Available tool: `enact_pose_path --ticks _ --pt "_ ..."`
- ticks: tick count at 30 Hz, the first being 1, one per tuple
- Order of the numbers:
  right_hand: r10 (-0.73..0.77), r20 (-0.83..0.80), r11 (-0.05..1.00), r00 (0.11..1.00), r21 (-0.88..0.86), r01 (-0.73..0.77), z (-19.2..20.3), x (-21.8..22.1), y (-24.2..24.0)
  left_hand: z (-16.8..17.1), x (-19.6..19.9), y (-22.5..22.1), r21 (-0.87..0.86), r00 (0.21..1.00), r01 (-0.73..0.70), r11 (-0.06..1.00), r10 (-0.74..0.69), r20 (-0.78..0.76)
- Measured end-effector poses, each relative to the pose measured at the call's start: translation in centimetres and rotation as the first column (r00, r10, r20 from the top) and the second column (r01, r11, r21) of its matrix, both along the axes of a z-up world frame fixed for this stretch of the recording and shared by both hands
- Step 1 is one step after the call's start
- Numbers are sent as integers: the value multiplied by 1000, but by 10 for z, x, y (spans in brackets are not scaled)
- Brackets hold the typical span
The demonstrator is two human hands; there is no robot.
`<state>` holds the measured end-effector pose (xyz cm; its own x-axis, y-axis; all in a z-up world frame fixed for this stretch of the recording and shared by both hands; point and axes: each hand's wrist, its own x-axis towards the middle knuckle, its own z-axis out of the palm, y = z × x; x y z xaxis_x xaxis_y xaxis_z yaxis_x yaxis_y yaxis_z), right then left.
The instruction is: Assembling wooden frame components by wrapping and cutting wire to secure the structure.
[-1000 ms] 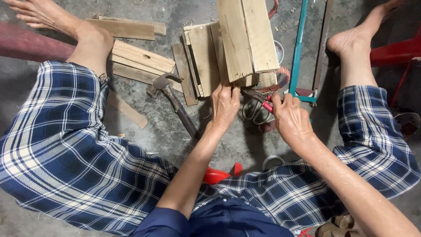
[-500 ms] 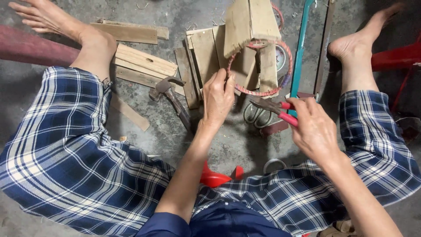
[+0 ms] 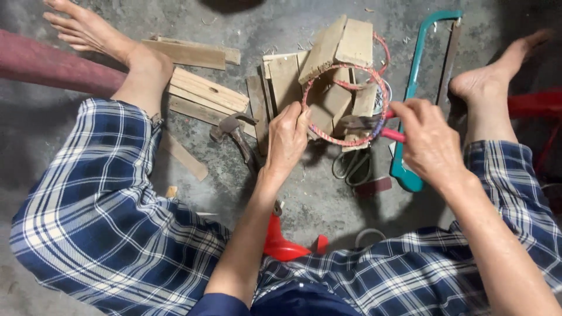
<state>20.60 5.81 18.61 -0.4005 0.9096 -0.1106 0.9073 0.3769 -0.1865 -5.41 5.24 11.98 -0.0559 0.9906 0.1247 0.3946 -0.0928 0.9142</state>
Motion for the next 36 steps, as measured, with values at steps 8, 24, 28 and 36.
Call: enact_pose_path --ticks 8,24,28,36 --pt "61 -71 991 996 -117 -69 -30 -26 28 -5 -5 8 -58 999 30 998 -28 29" --pt "38 71 984 997 -176 -25 -18 -28 26 -8 0 7 -90 998 29 996 -24 52" --pt "56 131 978 990 -209 -28 -11 -29 25 3 -1 7 -77 999 40 996 -39 13" --pt "112 237 973 965 -224 -58 -8 -30 18 4 0 5 -91 999 24 996 -26 -27"
